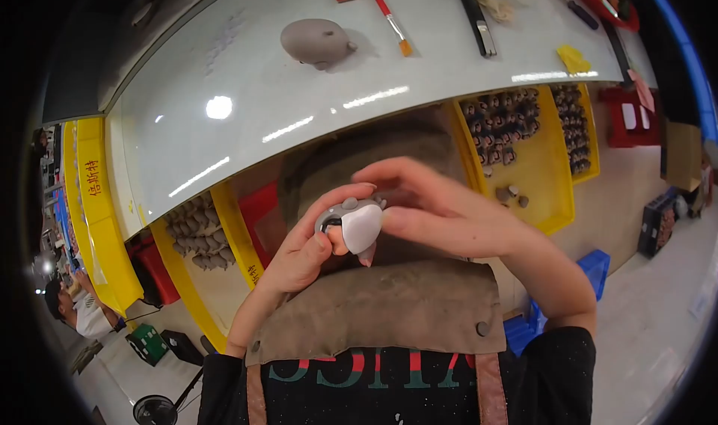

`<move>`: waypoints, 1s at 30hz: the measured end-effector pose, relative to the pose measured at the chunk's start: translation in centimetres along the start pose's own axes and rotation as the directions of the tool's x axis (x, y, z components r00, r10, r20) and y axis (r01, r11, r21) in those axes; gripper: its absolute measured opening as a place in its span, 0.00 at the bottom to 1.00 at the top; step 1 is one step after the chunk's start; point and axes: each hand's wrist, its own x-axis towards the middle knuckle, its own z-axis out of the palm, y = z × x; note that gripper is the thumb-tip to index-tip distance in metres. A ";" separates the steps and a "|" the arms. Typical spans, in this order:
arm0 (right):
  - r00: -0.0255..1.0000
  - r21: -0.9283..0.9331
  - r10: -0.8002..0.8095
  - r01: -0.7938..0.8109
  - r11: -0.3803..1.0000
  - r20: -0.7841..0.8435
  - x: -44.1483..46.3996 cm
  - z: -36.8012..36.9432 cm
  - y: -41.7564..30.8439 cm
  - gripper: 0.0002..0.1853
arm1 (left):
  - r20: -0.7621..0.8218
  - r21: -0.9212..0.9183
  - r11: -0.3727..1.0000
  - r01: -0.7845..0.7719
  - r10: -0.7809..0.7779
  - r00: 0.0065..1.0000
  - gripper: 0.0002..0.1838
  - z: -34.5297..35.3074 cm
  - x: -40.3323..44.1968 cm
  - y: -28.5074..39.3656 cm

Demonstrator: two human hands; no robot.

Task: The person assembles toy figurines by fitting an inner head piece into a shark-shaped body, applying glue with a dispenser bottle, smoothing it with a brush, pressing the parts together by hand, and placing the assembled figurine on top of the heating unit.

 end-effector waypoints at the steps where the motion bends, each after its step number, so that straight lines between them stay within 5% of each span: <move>1: 0.999 -0.014 0.026 -0.025 1.000 0.047 0.4 0.1 0.0 0.26 | -0.003 0.025 1.000 0.010 -0.010 1.000 0.43 0.1 -0.1 -0.2; 9: 0.946 -0.207 0.150 -0.092 0.974 0.289 1.4 -0.8 -0.9 0.24 | -0.016 0.037 0.999 0.006 -0.005 1.000 0.36 0.5 -0.6 -1.2; 18: 0.953 -0.029 0.071 -0.065 0.997 0.294 0.7 -0.4 0.5 0.20 | 0.024 0.098 0.995 -0.013 0.011 1.000 0.29 0.7 -1.0 -1.6; 24: 0.958 -0.263 0.168 -0.105 0.959 0.231 0.7 0.0 -0.8 0.20 | 0.030 0.192 0.978 -0.076 0.072 0.997 0.28 0.9 -1.4 -1.7; 30: 0.966 -0.257 0.119 -0.058 0.965 0.231 0.7 0.1 -0.3 0.22 | 0.022 0.251 0.963 -0.102 0.099 0.995 0.27 0.7 -1.6 -2.1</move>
